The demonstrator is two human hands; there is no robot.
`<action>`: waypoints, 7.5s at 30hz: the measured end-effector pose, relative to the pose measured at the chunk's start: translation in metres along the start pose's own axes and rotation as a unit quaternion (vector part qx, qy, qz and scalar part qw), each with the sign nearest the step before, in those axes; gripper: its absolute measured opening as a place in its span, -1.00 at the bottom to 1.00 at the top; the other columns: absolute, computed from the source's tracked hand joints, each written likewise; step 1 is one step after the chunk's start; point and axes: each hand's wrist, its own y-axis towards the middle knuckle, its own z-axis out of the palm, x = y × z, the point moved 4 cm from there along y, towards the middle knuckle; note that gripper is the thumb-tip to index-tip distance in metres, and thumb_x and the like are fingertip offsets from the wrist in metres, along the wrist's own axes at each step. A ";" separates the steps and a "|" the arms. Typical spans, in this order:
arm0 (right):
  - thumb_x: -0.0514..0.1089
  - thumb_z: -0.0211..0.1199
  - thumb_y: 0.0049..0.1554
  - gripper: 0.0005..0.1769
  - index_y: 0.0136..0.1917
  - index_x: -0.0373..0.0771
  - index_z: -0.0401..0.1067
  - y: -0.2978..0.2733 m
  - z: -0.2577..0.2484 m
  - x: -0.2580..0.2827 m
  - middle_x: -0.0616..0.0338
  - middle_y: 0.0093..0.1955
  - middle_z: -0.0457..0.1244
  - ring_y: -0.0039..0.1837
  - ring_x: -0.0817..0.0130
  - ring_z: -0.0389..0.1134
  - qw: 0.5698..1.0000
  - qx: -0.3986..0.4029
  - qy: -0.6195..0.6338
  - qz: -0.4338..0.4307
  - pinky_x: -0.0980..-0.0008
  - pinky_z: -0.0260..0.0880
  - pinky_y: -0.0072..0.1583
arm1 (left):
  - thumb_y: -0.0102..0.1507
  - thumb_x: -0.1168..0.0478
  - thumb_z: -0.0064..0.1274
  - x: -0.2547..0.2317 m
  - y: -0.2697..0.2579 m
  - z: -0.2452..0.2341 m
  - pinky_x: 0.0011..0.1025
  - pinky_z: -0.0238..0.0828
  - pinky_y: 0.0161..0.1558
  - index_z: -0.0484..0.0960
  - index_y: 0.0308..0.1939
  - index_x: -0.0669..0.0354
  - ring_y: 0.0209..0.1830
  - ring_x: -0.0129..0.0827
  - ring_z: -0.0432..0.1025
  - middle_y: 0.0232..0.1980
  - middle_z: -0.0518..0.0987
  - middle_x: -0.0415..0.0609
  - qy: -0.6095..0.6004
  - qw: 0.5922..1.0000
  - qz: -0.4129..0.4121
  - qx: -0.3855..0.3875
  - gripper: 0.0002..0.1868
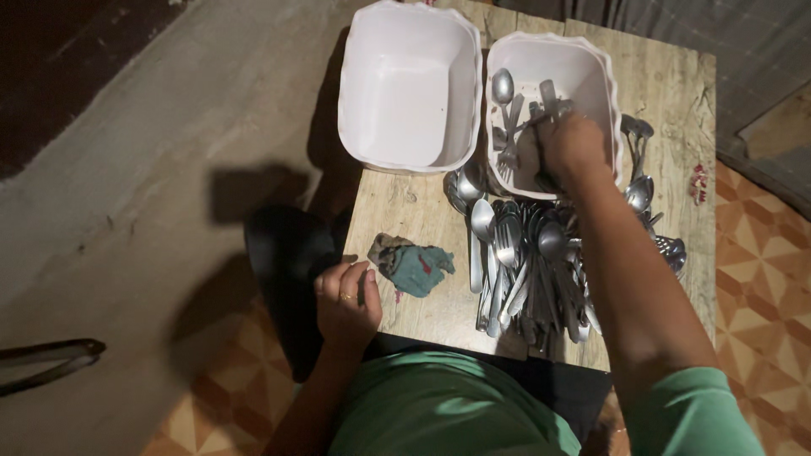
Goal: The person wipes multiple metal spoons and forks with a cloth on a wooden table. The person picks each utensil from a pile, wipes it, and places it into a white plastic container. The process is repeated for many items.
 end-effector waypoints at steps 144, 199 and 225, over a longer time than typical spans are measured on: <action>-0.34 0.34 -0.05 -0.86 -0.19 -0.33 0.42 -0.190 -0.016 0.250 -0.11 -0.11 0.24 -0.04 -0.13 0.30 0.929 -0.081 0.219 -0.289 0.00 0.35 -0.01 | 0.40 0.30 -0.20 -0.012 -0.071 0.001 -0.41 0.28 -0.42 0.52 -0.19 0.25 -0.53 -0.51 0.26 -0.43 0.40 -0.14 -0.343 0.848 -0.347 0.205 -0.83; -0.16 0.21 0.34 -0.85 0.01 -0.29 0.47 -0.175 0.002 0.169 0.33 -0.21 0.32 -0.21 0.62 0.25 0.784 -0.024 0.616 0.073 0.54 0.29 -0.14 | 0.31 0.23 0.09 0.001 -0.017 -0.046 -0.36 0.46 -0.41 0.70 0.04 0.22 -0.45 -0.24 0.51 -0.35 0.60 0.03 0.022 0.972 -0.152 0.180 -0.74; -0.23 0.33 0.09 -0.88 -0.06 -0.23 0.51 -0.190 -0.018 0.248 -0.04 -0.11 0.28 -0.06 -0.02 0.30 0.947 -0.062 0.234 -0.211 0.04 0.23 -0.04 | 0.28 0.29 0.12 -0.005 -0.009 -0.035 -0.23 0.31 -0.26 0.69 0.10 0.13 -0.35 -0.21 0.38 -0.37 0.46 -0.06 0.067 0.988 -0.043 0.135 -0.69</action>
